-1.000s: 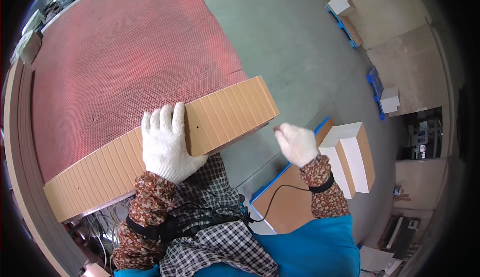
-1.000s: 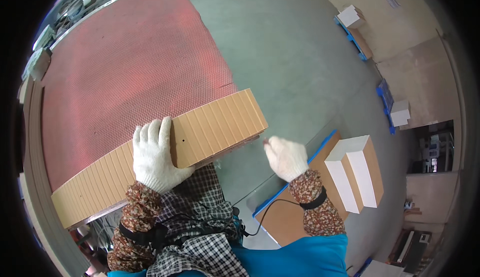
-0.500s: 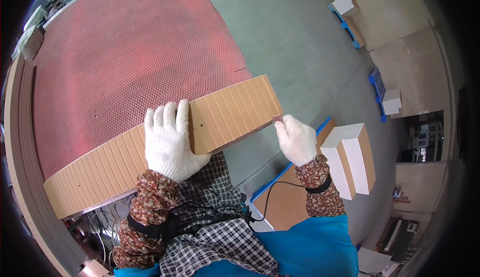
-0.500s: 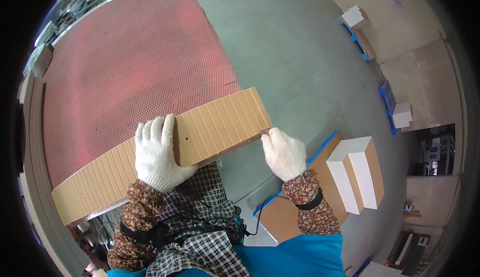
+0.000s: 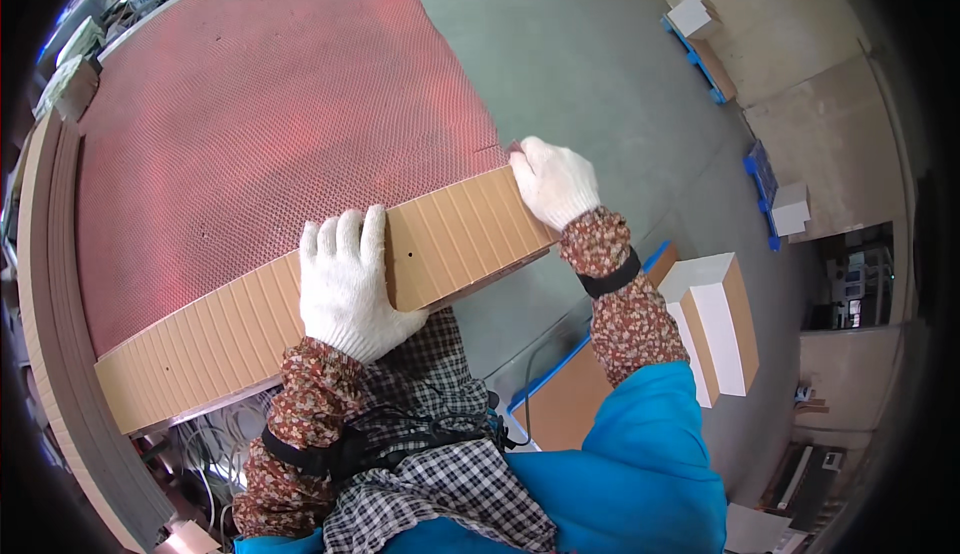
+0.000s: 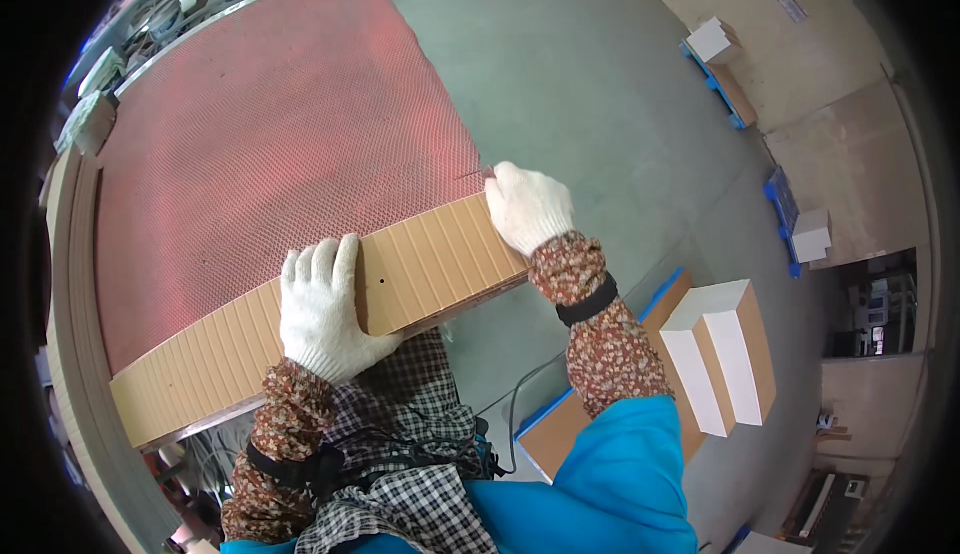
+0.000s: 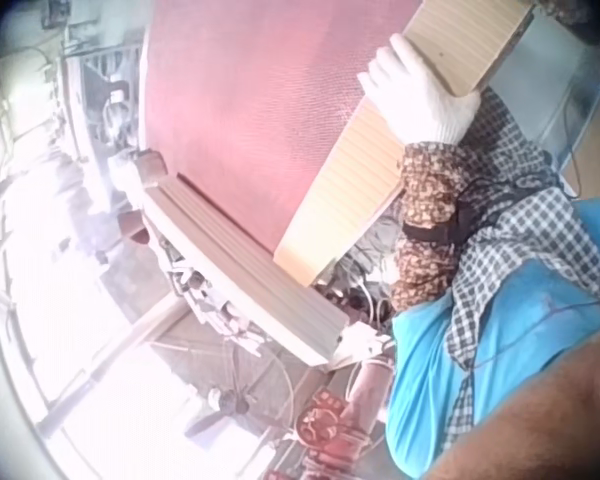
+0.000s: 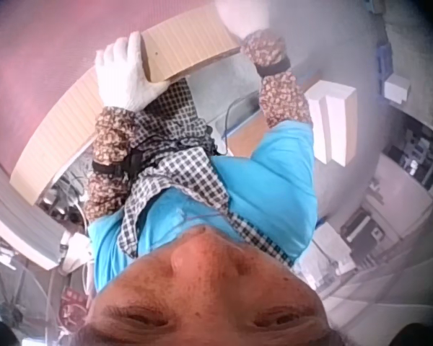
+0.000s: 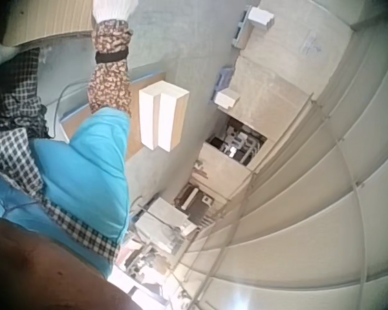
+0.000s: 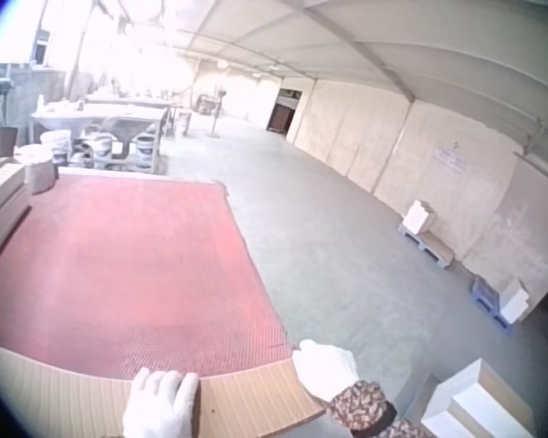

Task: The recorder is sanding the edges of wooden furniture panels using sandpaper in a manufacturing workshop.

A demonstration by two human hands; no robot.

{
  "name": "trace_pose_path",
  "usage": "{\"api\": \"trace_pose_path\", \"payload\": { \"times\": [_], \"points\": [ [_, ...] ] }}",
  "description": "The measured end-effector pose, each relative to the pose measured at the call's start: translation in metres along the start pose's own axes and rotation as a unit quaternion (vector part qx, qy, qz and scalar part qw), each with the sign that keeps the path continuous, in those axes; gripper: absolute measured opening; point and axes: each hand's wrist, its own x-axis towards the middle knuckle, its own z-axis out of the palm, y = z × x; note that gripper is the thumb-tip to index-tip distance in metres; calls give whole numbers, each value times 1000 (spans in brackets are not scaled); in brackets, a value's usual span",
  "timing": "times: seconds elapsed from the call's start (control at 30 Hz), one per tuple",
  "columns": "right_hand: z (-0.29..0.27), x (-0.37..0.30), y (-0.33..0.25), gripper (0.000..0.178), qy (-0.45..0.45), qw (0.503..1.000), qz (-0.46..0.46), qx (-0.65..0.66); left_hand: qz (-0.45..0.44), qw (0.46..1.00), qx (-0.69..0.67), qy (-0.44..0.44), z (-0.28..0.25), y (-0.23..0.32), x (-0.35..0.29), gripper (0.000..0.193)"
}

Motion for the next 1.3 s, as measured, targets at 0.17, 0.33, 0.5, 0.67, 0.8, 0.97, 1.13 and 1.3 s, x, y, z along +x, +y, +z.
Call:
{"api": "trace_pose_path", "payload": {
  "times": [0.17, 0.33, 0.5, 0.67, 0.8, 0.97, 1.13, 1.3],
  "points": [
    [-9, -75, 10, 31, -9, 1000, 10, 4, -1, 1000, -5, -2, 0, 0, 0, 106],
    [-12, -111, 12, 26, 0, 999, 4, 34, -2, 1000, 9, -8, 1, -3, 0, 105],
    [-3, -56, 10, 28, 42, 998, -25, 30, -7, 999, 23, -26, -5, 1, 1, 107],
    [0, 4, -4, 35, 4, 1000, 15, 14, -5, 1000, 23, -11, -1, 2, 1, 106],
    [-1, -11, 0, 32, 4, 1000, -1, 6, -4, 1000, 13, -14, -2, 1, 1, 105],
    [-13, -85, 13, 27, 1, 1000, -7, 20, -4, 1000, 11, -3, -4, 1, 0, 106],
    [-17, -138, 24, 26, -94, 995, -22, -31, -8, 1000, 0, -14, -2, 0, 0, 108],
    [-25, -136, 6, 25, 29, 997, 43, 58, -6, 1000, 19, -13, 1, -2, -1, 108]
  ]
}}
